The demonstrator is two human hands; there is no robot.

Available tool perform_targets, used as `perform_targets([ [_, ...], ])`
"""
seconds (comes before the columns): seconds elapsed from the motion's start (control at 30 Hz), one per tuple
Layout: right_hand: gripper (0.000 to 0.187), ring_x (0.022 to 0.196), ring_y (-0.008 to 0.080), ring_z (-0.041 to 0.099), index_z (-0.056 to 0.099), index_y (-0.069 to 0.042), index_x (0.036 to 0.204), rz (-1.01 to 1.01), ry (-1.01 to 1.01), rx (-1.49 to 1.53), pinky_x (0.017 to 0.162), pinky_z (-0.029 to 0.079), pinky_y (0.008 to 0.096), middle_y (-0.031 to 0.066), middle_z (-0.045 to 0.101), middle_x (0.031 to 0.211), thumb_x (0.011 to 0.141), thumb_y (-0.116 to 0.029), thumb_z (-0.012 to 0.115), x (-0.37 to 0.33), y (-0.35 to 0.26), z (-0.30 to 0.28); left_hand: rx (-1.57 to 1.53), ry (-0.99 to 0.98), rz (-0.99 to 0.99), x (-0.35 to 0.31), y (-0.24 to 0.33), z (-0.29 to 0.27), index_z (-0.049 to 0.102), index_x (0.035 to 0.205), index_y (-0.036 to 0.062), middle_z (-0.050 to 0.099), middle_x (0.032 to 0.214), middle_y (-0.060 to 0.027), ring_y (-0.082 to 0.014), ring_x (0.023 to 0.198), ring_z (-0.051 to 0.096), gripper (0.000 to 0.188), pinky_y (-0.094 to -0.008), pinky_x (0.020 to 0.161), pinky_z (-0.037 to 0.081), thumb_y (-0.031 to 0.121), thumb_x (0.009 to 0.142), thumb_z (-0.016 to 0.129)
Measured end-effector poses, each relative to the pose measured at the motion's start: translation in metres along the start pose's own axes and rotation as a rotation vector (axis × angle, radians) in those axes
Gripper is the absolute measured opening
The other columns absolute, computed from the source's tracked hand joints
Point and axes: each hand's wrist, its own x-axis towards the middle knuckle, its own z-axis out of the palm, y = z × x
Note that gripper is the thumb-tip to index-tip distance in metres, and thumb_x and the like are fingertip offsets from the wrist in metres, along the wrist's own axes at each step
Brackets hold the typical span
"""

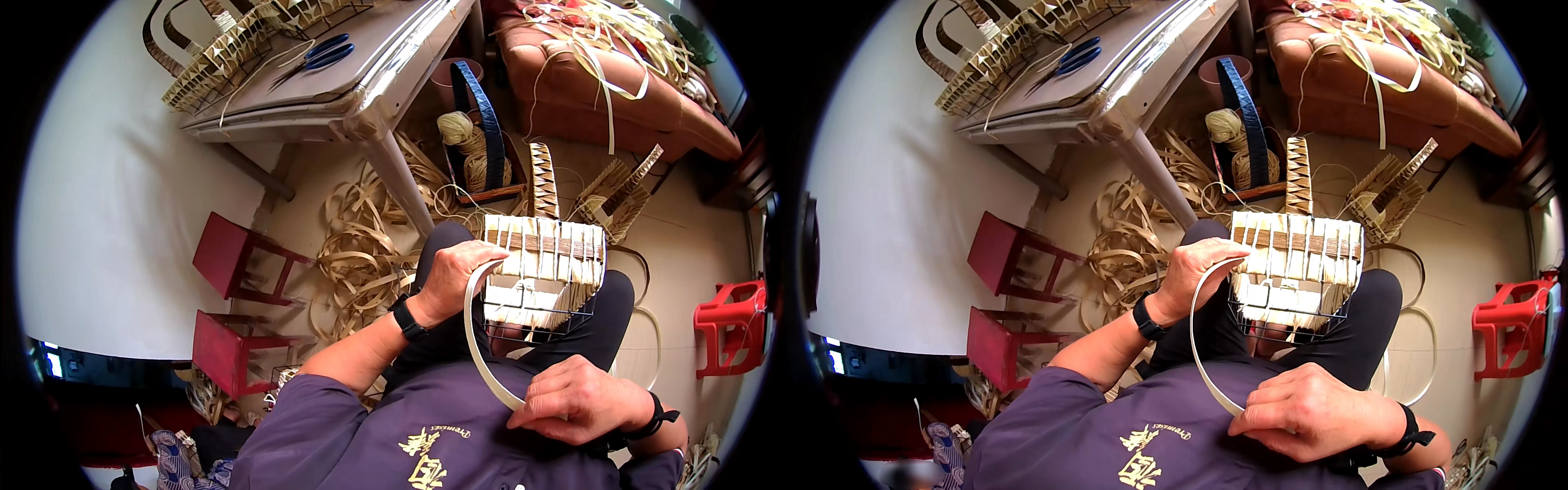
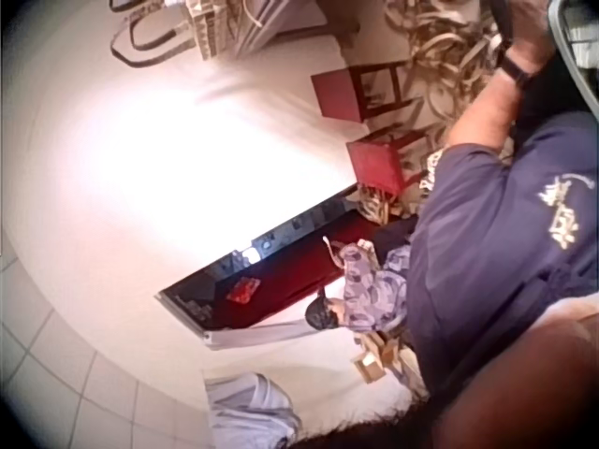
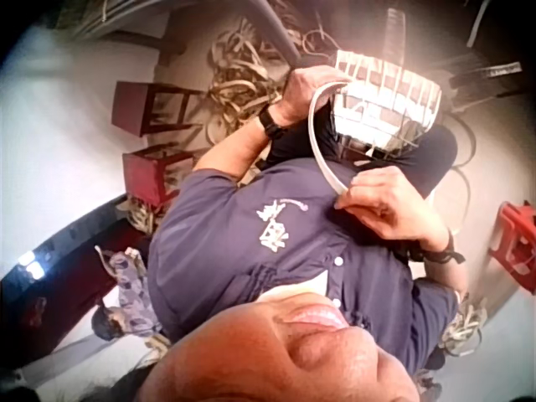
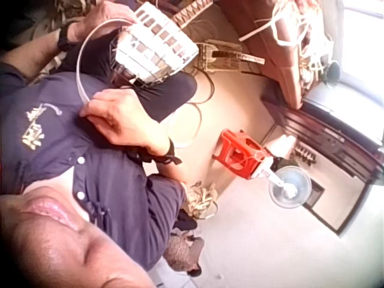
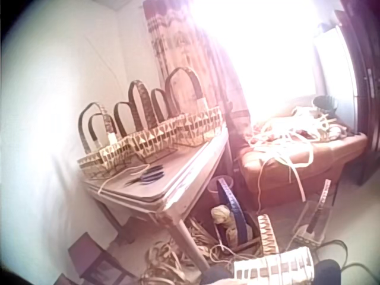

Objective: The person wraps bamboo strips around the handle and rim of a woven basket, using a metal tool to pull the strips through the weave and trimming excess material with scissors.

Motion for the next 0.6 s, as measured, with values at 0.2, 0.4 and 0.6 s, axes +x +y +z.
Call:
perform_targets([
  [0.2,0.025,0.076,0.0294,0.070,0.077,-0.007,0.110,0.066,0.015,0.008,0.066,0.058,0.0397,0.0077,0.071,0.086,0.086,0.001,0.077,-0.001,0.005,-0.006,0.164,0.013,0.023,0.005,-0.005,0.011,0.081,0.102,0.0106,0.080,0.097,-0.0088,-0.0290,0.091,0.073,0.017,-0.0422,0.085,0.051,0.021,0.091,0.073],
  [0.4,0.026,0.076,0.0299,0.070,0.078,-0.006,0.108,0.122,0.053,0.008,0.066,0.058,0.0392,0.0081,0.071,0.085,0.084,0.003,0.078,-0.010,0.002,-0.017,0.309,-0.020,0.035,0.012,-0.008,0.020,0.083,0.099,0.0140,0.076,0.086,-0.0014,-0.0258,0.087,0.070,0.015,-0.0391,0.085,0.049,0.009,0.086,0.078],
  [0.6,0.028,0.076,0.0283,0.070,0.079,-0.006,0.107,0.186,0.120,-0.011,0.066,0.057,0.0377,0.0079,0.071,0.084,0.082,0.006,0.076,-0.025,0.009,-0.023,0.296,-0.028,0.003,0.020,0.003,0.018,0.073,0.094,0.0112,0.073,0.088,-0.0042,-0.0272,0.086,0.068,0.013,-0.0422,0.085,0.049,0.011,0.083,0.080],
])
